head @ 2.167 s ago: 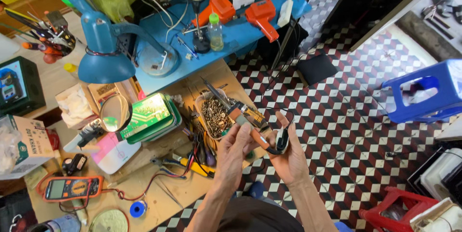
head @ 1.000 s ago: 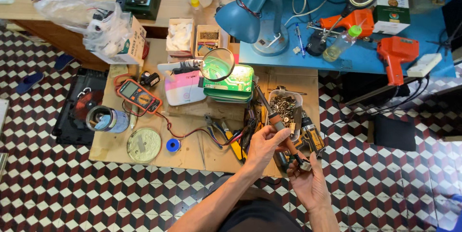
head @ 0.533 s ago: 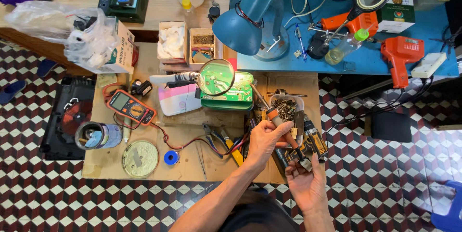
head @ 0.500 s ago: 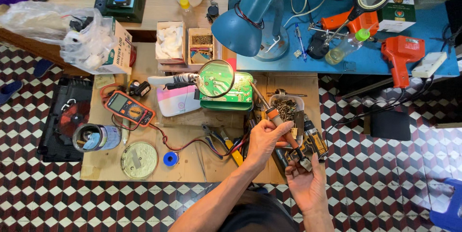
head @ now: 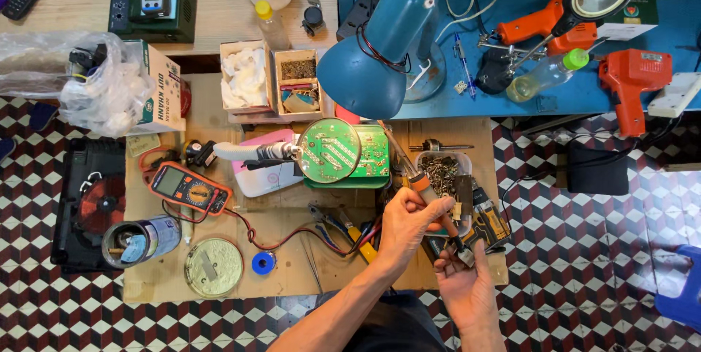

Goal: The person prepares a soldering iron and uses a magnifying glass to inspect a green circuit board. They then solder components on the board using solder wire and the soldering iron.

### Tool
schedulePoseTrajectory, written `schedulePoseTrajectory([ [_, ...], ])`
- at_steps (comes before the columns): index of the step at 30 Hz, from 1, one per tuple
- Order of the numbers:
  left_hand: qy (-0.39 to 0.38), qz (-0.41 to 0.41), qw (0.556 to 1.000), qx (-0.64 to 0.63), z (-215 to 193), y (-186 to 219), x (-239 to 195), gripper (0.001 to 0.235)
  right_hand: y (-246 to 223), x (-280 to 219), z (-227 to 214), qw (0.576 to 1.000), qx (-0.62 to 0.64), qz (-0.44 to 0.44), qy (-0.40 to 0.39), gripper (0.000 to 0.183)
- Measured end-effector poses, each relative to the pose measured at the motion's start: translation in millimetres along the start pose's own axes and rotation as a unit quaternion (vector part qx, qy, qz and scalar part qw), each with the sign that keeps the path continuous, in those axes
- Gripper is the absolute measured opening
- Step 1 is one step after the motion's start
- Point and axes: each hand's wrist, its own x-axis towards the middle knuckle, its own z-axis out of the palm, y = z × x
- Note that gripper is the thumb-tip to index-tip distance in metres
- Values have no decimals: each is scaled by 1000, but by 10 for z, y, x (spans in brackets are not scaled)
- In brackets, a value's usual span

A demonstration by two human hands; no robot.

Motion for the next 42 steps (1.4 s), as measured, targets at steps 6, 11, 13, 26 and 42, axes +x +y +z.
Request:
schedulePoseTrajectory([
  [6,-7,-8,1000,-5,-34,-6,40,38,31,1,13,1000,-4,-5,15,50],
  [11,-25,-22,999,-6,-43,33,19,36,38,35,6,1000,-3,0,3,52],
  [13,-36,-21,999,-18,-38,41,5,35,37,29,3,1000,3,3,7,53],
  [26,-47,-23,998,-16,-41,48,-39,35,35,60,-61,999,-8,3,40,53],
  [42,-74,-41,995,-57,-103,-90,-19,27,55,180,-199,999,-21,1,46,52],
])
